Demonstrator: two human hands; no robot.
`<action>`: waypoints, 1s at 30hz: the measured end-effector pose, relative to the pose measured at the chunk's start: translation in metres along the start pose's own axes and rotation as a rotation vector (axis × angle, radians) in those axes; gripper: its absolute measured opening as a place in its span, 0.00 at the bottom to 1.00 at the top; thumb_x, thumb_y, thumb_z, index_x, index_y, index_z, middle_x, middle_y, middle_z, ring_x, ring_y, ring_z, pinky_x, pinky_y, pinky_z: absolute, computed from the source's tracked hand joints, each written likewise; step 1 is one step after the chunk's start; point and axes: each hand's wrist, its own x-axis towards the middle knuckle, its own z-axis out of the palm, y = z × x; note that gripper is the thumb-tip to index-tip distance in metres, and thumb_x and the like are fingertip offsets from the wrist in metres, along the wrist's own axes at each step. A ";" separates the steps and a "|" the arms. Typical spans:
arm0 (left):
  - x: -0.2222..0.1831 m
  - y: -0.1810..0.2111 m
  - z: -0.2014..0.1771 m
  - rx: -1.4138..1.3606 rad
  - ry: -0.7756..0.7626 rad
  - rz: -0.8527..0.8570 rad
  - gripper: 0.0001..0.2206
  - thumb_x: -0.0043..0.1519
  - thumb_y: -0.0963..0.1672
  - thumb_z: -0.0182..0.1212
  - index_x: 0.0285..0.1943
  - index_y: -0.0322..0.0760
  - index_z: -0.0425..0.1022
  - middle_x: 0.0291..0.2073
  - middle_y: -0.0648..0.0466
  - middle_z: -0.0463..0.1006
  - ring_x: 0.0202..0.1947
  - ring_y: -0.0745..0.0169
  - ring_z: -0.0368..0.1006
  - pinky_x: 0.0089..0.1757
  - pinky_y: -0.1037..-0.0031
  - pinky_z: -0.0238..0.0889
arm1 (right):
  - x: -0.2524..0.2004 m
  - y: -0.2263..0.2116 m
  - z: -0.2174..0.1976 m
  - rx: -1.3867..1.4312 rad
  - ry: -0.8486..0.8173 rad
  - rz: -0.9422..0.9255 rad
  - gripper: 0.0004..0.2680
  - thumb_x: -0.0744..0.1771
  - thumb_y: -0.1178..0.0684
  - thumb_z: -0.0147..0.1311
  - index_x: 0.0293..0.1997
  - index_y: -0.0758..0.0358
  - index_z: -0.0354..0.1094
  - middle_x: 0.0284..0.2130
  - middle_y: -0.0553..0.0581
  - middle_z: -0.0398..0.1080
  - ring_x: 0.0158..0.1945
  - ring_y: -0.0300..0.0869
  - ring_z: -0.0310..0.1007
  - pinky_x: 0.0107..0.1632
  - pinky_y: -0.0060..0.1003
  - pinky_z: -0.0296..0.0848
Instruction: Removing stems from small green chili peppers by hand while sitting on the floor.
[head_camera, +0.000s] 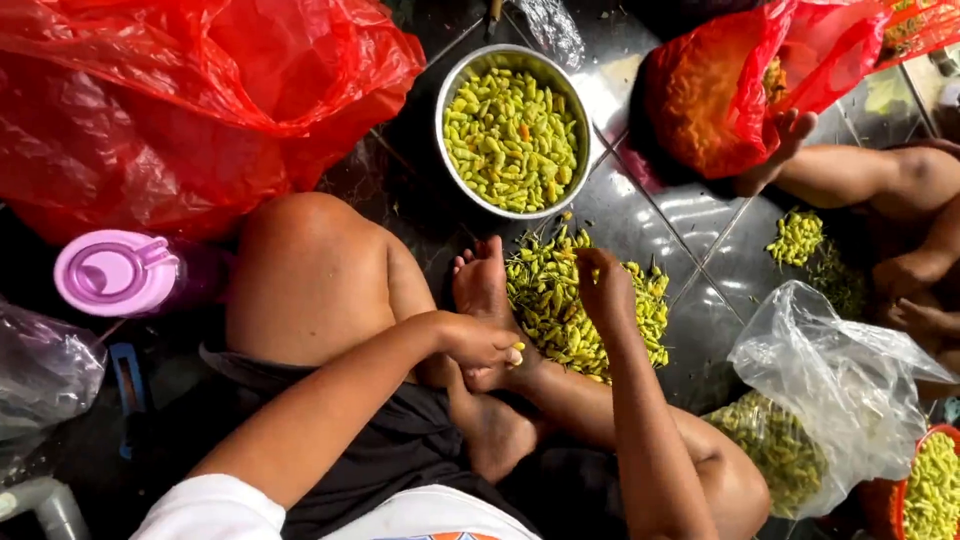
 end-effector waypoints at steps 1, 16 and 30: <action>-0.010 0.006 -0.002 0.022 0.005 -0.016 0.19 0.71 0.55 0.37 0.51 0.47 0.72 0.27 0.55 0.82 0.39 0.54 0.79 0.45 0.65 0.72 | 0.019 0.011 0.009 -0.071 -0.002 0.096 0.07 0.70 0.51 0.54 0.52 0.53 0.75 0.38 0.57 0.77 0.47 0.58 0.78 0.51 0.54 0.75; -0.073 0.063 -0.038 0.077 0.124 -0.110 0.17 0.70 0.55 0.35 0.48 0.52 0.72 0.20 0.64 0.80 0.45 0.52 0.80 0.54 0.61 0.67 | -0.006 -0.036 -0.031 0.393 -0.096 0.255 0.13 0.69 0.48 0.59 0.56 0.62 0.75 0.45 0.64 0.78 0.55 0.55 0.75 0.59 0.52 0.69; -0.088 0.080 -0.043 -0.041 0.188 -0.128 0.18 0.70 0.55 0.32 0.49 0.52 0.69 0.20 0.60 0.80 0.35 0.54 0.81 0.47 0.64 0.70 | -0.122 -0.087 -0.030 0.752 -0.183 0.061 0.11 0.70 0.62 0.51 0.58 0.70 0.72 0.36 0.57 0.70 0.45 0.41 0.71 0.52 0.40 0.76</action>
